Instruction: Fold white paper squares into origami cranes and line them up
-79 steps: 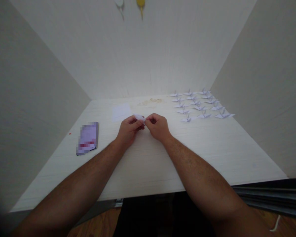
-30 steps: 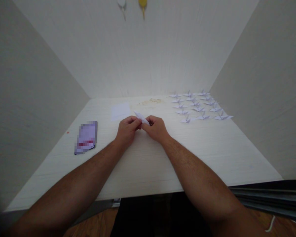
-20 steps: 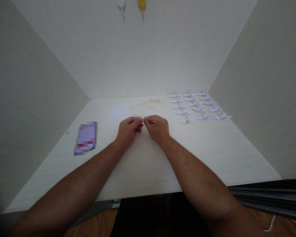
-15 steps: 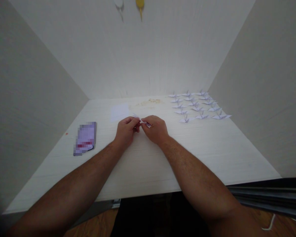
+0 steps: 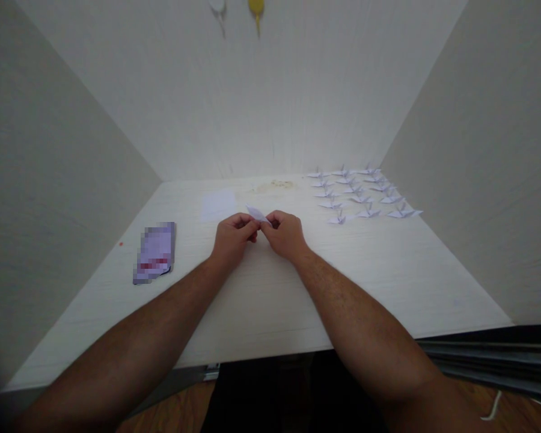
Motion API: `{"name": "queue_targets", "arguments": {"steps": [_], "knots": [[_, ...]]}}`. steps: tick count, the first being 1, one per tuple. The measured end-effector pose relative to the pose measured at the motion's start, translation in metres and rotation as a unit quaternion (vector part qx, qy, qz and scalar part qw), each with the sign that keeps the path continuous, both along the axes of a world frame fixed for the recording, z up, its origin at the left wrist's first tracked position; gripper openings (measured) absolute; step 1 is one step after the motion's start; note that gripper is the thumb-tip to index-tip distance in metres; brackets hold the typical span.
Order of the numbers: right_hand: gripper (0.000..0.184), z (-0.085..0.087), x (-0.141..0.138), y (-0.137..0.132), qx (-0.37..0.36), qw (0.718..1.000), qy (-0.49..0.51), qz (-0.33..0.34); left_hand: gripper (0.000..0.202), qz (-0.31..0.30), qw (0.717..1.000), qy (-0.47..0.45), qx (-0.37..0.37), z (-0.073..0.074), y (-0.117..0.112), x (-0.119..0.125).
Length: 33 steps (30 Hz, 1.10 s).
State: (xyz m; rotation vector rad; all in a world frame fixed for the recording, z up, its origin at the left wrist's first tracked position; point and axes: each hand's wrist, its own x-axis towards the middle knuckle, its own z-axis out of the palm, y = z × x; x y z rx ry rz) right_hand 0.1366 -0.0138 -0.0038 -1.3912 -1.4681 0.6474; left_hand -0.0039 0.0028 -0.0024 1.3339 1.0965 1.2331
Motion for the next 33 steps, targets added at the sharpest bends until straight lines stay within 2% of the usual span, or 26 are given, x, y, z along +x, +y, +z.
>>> {"name": "queue_targets", "arguments": {"steps": [9,15,18,22,28,33], "knots": [[0.015,0.0029,-0.0010,-0.0023,-0.009,0.995,0.069,0.077,0.013,-0.019,0.989,-0.140,-0.047,0.0011,0.0004,0.0005],[0.014,0.0029,-0.0014,-0.0028,-0.015,0.997,0.052,0.062,0.019,-0.007,0.992,-0.122,-0.033,0.0009,0.0002,0.0001],[0.016,0.0015,-0.0011,-0.0018,-0.011,0.998,0.052,0.037,0.022,-0.023,0.997,-0.073,-0.010,0.0008,-0.0009,-0.0005],[0.013,-0.0002,-0.0016,-0.0002,-0.013,0.998,0.045,0.035,0.023,-0.006,1.000,-0.018,0.020,-0.0006,-0.0017,-0.0016],[0.011,0.0038,-0.0026,-0.0020,-0.028,0.992,0.108,0.060,0.022,-0.002,0.999,-0.040,0.029,-0.0062,0.0022,-0.0030],[0.016,0.0055,-0.0022,-0.0033,-0.011,0.990,0.138,0.042,0.020,-0.028,0.996,-0.088,0.002,-0.0045,0.0023,-0.0012]]}}
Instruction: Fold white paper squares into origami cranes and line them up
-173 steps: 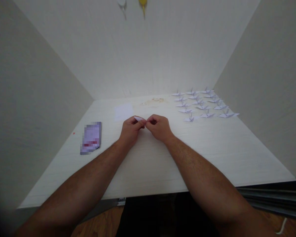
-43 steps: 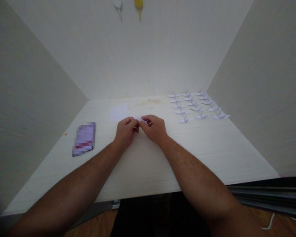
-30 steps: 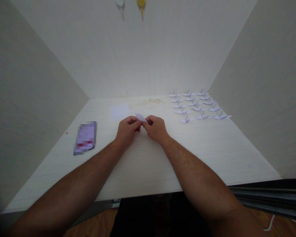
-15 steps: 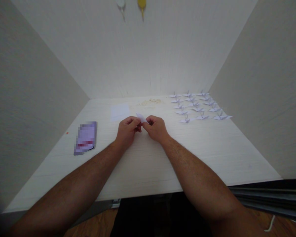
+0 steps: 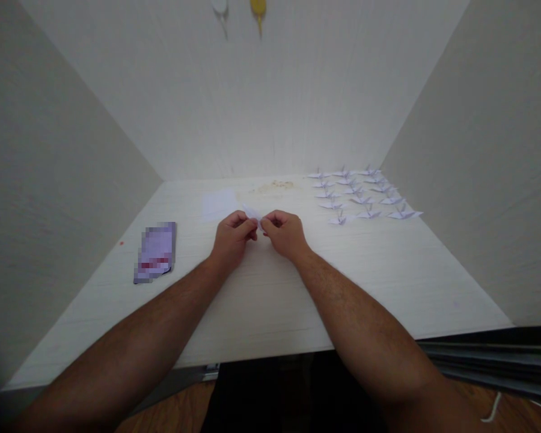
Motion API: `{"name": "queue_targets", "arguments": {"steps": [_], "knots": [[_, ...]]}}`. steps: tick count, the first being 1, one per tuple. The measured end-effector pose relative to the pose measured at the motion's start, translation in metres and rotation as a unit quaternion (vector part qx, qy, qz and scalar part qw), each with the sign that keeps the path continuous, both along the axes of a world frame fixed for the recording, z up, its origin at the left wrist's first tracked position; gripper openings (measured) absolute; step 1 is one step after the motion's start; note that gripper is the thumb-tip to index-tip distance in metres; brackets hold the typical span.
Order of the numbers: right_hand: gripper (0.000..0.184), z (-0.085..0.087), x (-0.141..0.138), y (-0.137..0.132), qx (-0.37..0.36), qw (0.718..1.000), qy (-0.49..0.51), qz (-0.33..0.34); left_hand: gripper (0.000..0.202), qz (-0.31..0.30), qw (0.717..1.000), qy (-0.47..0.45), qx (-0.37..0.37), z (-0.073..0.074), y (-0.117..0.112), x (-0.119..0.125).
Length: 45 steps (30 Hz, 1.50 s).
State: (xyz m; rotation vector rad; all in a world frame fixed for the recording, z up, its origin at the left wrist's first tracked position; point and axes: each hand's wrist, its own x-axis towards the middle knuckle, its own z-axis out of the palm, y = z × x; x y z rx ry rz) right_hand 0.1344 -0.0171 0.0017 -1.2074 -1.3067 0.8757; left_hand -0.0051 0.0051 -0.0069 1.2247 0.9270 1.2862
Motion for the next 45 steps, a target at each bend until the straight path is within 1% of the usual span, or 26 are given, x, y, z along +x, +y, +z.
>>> {"name": "queue_targets", "arguments": {"steps": [3,7,13,19,25,28,32,35,39,45], "knots": [[0.016,-0.003,0.000,0.000,0.017,0.999,-0.036,-0.003,0.016,-0.021,1.000,-0.015,-0.016,0.003,-0.001,0.001],[0.015,-0.004,-0.002,-0.001,0.052,0.995,-0.087,0.001,0.013,-0.011,0.999,-0.038,-0.036,0.004,-0.001,0.000],[0.016,-0.001,-0.003,-0.005,0.076,0.991,-0.111,0.005,0.012,-0.031,0.991,-0.106,-0.075,0.006,-0.001,0.000],[0.015,0.000,-0.003,-0.006,0.075,0.989,-0.129,0.004,0.011,-0.027,0.992,-0.097,-0.076,0.008,-0.002,0.000],[0.013,0.001,-0.002,-0.005,0.056,0.990,-0.126,0.010,0.011,-0.015,0.992,-0.102,-0.069,0.009,-0.002,0.001],[0.015,-0.001,-0.001,-0.003,0.038,0.994,-0.105,0.020,0.012,-0.012,0.993,-0.094,-0.064,0.007,-0.001,0.001],[0.013,-0.002,0.000,-0.001,0.022,0.998,-0.063,0.023,0.018,0.013,0.999,-0.033,-0.021,-0.001,0.002,0.000],[0.020,-0.002,0.000,-0.001,0.026,0.997,-0.071,0.000,0.022,0.004,1.000,0.005,0.001,-0.004,0.004,-0.002],[0.022,-0.004,0.001,0.000,0.023,0.997,-0.077,-0.012,0.021,-0.014,1.000,-0.011,-0.012,-0.002,0.002,-0.001],[0.020,-0.007,0.002,0.003,0.016,0.999,-0.050,0.000,0.022,0.020,0.999,-0.043,-0.004,0.000,0.001,0.002]]}}
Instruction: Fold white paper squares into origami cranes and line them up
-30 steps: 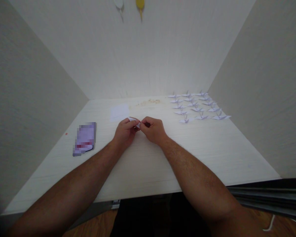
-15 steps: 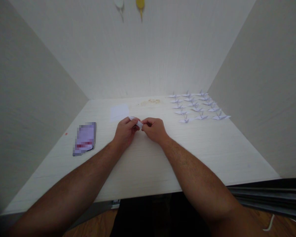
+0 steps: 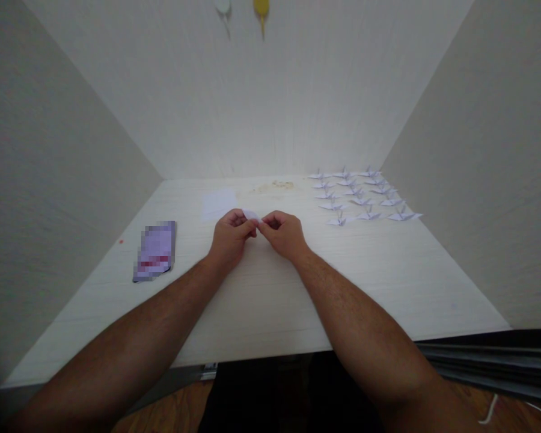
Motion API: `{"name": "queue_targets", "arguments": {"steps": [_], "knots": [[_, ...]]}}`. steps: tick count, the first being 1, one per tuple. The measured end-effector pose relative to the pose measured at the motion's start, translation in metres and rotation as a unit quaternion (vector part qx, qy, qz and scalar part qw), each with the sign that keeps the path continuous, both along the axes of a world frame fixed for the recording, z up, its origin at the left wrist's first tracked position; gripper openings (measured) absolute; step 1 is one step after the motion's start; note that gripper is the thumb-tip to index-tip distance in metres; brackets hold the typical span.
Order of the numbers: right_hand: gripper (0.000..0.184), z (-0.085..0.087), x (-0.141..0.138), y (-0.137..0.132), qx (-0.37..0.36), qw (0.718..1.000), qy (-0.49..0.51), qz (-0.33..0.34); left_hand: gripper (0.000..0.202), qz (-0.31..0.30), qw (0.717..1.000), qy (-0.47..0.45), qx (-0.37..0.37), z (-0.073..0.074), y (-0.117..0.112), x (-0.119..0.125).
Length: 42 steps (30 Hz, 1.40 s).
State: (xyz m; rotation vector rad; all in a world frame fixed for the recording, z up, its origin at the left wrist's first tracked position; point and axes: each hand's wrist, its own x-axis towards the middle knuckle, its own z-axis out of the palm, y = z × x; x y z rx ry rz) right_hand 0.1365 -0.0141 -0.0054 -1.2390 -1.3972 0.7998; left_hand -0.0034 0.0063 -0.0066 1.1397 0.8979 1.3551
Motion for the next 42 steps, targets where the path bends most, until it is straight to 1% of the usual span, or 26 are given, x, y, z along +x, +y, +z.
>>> {"name": "queue_targets", "arguments": {"steps": [4,8,11,13,16,20,24,27,29,31,34,38,42], "knots": [[0.018,-0.002,0.000,0.001,-0.014,1.000,0.014,0.019,0.026,0.013,0.999,-0.044,-0.015,0.001,0.002,0.000],[0.016,-0.003,0.000,0.000,-0.015,1.000,0.005,0.022,0.027,-0.002,0.994,-0.099,-0.036,0.004,0.003,-0.001],[0.018,-0.002,0.000,-0.001,-0.005,1.000,0.001,0.020,0.029,-0.014,0.993,-0.112,-0.043,0.005,0.003,-0.002],[0.018,0.000,0.000,-0.001,0.002,1.000,0.003,0.013,0.030,-0.018,0.993,-0.104,-0.049,0.005,0.002,-0.003],[0.018,0.004,0.001,-0.001,0.001,0.999,0.027,-0.019,0.034,-0.015,0.996,-0.069,-0.051,0.004,0.001,-0.003],[0.018,0.009,0.003,0.000,-0.016,0.996,0.076,-0.051,0.031,-0.034,0.999,0.000,-0.015,0.000,0.000,-0.003],[0.023,0.009,0.004,0.002,-0.005,0.995,0.089,-0.047,0.020,-0.039,0.999,0.036,0.001,-0.003,0.000,-0.003],[0.034,0.007,0.002,0.004,0.008,0.992,0.117,-0.036,0.021,-0.019,0.999,0.029,-0.009,-0.003,0.001,-0.004],[0.034,0.006,0.001,0.004,-0.003,0.990,0.139,-0.032,0.023,-0.005,1.000,0.013,-0.020,-0.002,0.001,-0.004],[0.028,0.006,0.001,0.003,-0.030,0.991,0.126,-0.024,0.025,0.004,1.000,-0.003,-0.026,-0.001,0.002,-0.003],[0.021,0.008,0.000,0.001,-0.056,0.996,0.070,-0.014,0.025,-0.002,1.000,-0.003,-0.018,-0.001,0.001,-0.003],[0.017,0.009,-0.001,0.000,-0.048,0.997,0.056,-0.030,0.024,-0.008,1.000,0.023,-0.002,-0.003,0.001,-0.002],[0.016,0.006,0.000,0.002,-0.037,0.997,0.053,-0.035,0.021,-0.003,0.999,0.047,-0.001,-0.004,0.001,-0.003]]}}
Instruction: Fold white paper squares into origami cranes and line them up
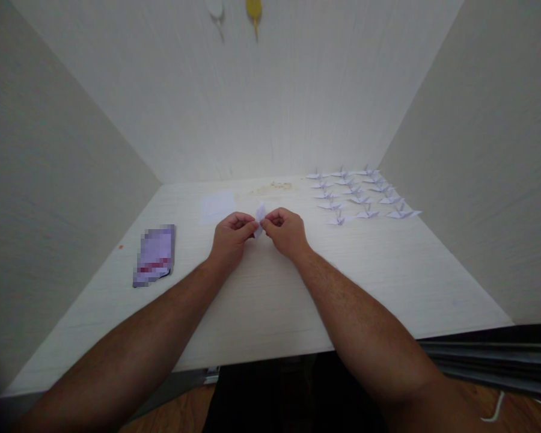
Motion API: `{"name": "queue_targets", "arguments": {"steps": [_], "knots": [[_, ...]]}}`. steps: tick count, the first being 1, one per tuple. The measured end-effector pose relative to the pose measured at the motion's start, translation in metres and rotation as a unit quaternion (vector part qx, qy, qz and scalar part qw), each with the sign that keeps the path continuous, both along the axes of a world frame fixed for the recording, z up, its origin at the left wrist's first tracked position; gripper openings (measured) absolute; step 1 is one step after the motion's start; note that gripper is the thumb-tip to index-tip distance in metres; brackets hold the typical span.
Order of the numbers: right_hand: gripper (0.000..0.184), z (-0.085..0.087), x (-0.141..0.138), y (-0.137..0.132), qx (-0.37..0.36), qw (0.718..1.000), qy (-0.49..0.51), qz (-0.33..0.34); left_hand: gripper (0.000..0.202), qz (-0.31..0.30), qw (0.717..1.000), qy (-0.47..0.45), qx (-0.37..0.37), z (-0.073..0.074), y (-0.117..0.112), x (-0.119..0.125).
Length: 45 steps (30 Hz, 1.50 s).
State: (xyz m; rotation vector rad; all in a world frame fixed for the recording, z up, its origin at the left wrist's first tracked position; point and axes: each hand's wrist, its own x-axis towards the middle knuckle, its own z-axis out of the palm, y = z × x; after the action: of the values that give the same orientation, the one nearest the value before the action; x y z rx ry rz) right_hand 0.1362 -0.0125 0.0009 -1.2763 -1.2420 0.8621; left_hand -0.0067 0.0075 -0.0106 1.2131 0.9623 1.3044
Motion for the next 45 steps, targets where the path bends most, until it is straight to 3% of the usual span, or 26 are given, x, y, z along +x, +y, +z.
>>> {"name": "queue_targets", "arguments": {"steps": [9,16,31,45], "knots": [[0.017,-0.0049,0.0015,0.0012,0.019,0.999,-0.028,-0.024,0.018,-0.019,0.999,-0.025,-0.007,-0.0001,0.0011,-0.0006],[0.011,-0.0030,0.0019,-0.0002,0.041,0.998,-0.037,-0.002,0.020,-0.041,0.998,-0.035,-0.027,-0.0005,0.0027,-0.0016],[0.015,-0.0024,0.0013,-0.0063,0.065,0.994,-0.088,0.028,0.020,-0.020,0.999,-0.023,-0.014,-0.0032,0.0048,-0.0025],[0.013,-0.0038,0.0018,-0.0050,0.084,0.989,-0.125,0.011,0.022,0.001,1.000,-0.005,-0.002,-0.0010,0.0021,-0.0019]]}}
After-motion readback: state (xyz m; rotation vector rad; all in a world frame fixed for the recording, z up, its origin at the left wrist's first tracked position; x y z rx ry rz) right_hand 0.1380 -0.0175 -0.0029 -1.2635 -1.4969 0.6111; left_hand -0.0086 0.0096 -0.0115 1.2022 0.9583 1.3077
